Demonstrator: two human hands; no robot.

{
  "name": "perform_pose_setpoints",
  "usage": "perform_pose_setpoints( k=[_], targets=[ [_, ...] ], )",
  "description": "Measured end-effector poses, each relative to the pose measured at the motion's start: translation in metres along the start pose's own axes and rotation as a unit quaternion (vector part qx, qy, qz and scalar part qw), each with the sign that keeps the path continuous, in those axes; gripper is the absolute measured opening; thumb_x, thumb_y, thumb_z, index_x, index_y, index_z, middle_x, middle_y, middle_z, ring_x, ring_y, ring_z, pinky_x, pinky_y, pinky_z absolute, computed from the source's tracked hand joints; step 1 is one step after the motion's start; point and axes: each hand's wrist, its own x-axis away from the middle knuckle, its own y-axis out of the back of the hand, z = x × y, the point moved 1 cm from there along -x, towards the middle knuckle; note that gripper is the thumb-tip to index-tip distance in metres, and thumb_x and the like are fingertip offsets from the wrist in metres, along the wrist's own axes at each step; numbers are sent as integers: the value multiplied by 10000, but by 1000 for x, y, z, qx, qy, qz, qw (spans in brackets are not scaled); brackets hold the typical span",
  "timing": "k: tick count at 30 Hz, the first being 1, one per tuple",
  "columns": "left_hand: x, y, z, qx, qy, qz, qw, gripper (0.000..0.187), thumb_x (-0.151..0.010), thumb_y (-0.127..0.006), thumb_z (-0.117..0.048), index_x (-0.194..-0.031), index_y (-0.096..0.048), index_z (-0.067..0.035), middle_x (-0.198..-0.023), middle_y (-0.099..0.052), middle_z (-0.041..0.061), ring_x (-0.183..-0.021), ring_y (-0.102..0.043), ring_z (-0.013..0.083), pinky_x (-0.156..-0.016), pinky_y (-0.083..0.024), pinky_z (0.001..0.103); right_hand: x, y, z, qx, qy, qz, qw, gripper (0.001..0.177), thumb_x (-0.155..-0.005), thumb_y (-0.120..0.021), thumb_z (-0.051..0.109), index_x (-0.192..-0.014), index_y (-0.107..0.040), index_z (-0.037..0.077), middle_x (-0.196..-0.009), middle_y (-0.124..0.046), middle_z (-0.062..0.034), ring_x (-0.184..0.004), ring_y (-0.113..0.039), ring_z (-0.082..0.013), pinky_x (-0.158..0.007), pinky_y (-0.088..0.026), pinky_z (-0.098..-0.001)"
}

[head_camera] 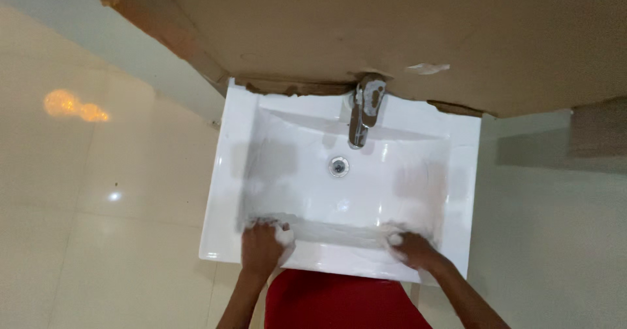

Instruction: The person scrubs the sink basin and faucet by hand with soapy foam, rubbing the inner surfaces, edges, and faucet.

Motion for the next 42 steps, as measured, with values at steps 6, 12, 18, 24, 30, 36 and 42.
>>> perform_pose_setpoints(
  k=[6, 12, 18, 24, 30, 36, 42],
  targets=[
    [-43, -40, -29, -51, -166, 321, 931, 418, -908, -609, -483, -928, -764, -95, -1037, -725, 148, -979, -686, 296, -926, -531, 458, -29, 36, 77, -109, -10, -15, 994, 580, -997, -419, 395, -1566, -390, 280, -1510, -509, -96, -1271, -571, -322, -1053, -481, -513],
    [-62, -29, -4, 129, -235, 468, 842, 410, -926, -588, -464, -979, -736, -86, -1062, -722, 153, -997, -691, 293, -931, -541, 451, -12, 11, 90, -108, 34, -61, 992, 564, -950, -498, 422, -1500, -480, 298, -1426, -573, -105, -1218, -598, -333, -997, -503, -508],
    [-73, 2, 21, 63, -266, 476, 836, 404, -945, -566, -445, -1031, -709, -78, -1087, -719, 159, -1015, -697, 290, -935, -552, 444, 3, -7, 51, 62, -78, -67, 993, 556, -932, -559, 395, -1474, -536, 269, -1243, -665, -166, -1072, -674, -350, -922, -547, -513],
    [-61, -20, -12, 161, -296, 463, 820, 401, -963, -545, -426, -1082, -681, -69, -1111, -716, 164, -1033, -702, 286, -939, -562, 438, 7, 24, 136, -113, -137, -94, 980, 555, -1080, -498, 529, -1012, -754, 41, -893, -739, -183, -869, -725, -344, -904, -560, -465],
    [-51, 4, 40, -2, -262, 476, 839, 401, -982, -523, -407, -1134, -654, -60, -1136, -713, 170, -1051, -708, 283, -944, -572, 431, 32, 0, 92, 72, -82, -326, 939, 498, -885, -658, 384, -1280, -695, 83, -947, -715, -231, -847, -685, -379, -670, -546, -547],
    [-56, -26, -20, 163, -292, 465, 820, 404, -1000, -502, -388, -1185, -626, -51, -1161, -710, 175, -1068, -713, 280, -948, -582, 424, 10, 16, 166, -126, -68, -175, 974, 390, -956, -631, 454, -993, -718, 75, -986, -712, -194, -1007, -666, -346, -1019, -476, -521],
    [-44, -13, 18, 70, -275, 442, 851, 410, -1019, -480, -369, -1237, -599, -42, -1186, -707, 181, -1086, -719, 276, -953, -592, 418, 25, 24, 138, -11, -47, -291, 955, 425, -913, -681, 271, -1301, -639, 106, -1077, -711, -200, -974, -683, -357, -905, -515, -523]
  ],
)
